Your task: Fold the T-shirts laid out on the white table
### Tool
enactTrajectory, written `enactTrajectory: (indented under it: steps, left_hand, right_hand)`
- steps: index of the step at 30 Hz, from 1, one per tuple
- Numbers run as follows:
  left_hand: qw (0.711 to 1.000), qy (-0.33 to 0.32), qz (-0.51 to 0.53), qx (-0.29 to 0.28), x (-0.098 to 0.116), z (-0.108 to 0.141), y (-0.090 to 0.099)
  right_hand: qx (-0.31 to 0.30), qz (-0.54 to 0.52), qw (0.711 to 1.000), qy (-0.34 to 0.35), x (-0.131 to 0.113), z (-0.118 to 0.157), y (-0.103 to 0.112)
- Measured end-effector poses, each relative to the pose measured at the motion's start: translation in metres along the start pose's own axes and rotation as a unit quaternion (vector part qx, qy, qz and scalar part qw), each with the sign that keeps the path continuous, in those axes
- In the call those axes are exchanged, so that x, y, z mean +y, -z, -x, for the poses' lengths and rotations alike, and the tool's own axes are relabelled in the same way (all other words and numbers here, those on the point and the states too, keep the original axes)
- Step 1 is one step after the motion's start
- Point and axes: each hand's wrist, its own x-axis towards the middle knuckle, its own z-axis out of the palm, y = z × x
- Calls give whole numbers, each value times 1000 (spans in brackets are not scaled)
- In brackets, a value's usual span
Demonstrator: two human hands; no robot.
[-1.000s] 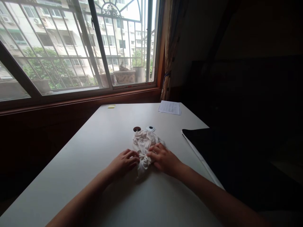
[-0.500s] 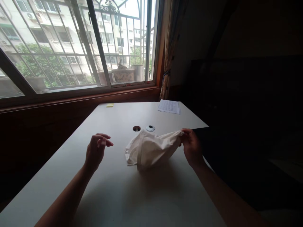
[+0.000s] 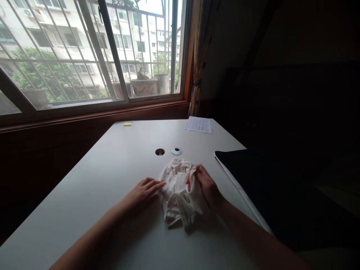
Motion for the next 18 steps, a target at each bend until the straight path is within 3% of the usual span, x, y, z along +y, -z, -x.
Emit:
enactTrajectory:
  steps: [3, 5, 8, 10, 12, 15, 18]
  left_hand:
    - [999, 13, -25, 15, -6, 2, 3]
    - [999, 15, -47, 20, -9, 3, 5]
    - [996, 17, -91, 15, -12, 6, 9]
    - [993, 25, -111, 32, -16, 8, 14]
    - [990, 48, -102, 87, -21, 12, 21]
    - [958, 112, -67, 255, -32, 20, 36]
    - [899, 175, -64, 397, -43, 28, 49]
  right_hand:
    - [-164, -2, 986, -42, 14, 12, -24]
    - [-241, 24, 970, -30, 17, 18, -32]
    - [-257, 86, 962, 41, 11, 20, -27]
    - [-193, 122, 970, 89, 3, 19, -14]
    - [-77, 125, 980, 131, -8, 14, 4]
    - [127, 58, 966, 216, -25, 1, 32]
    - [262, 19, 926, 271, -37, -15, 53]
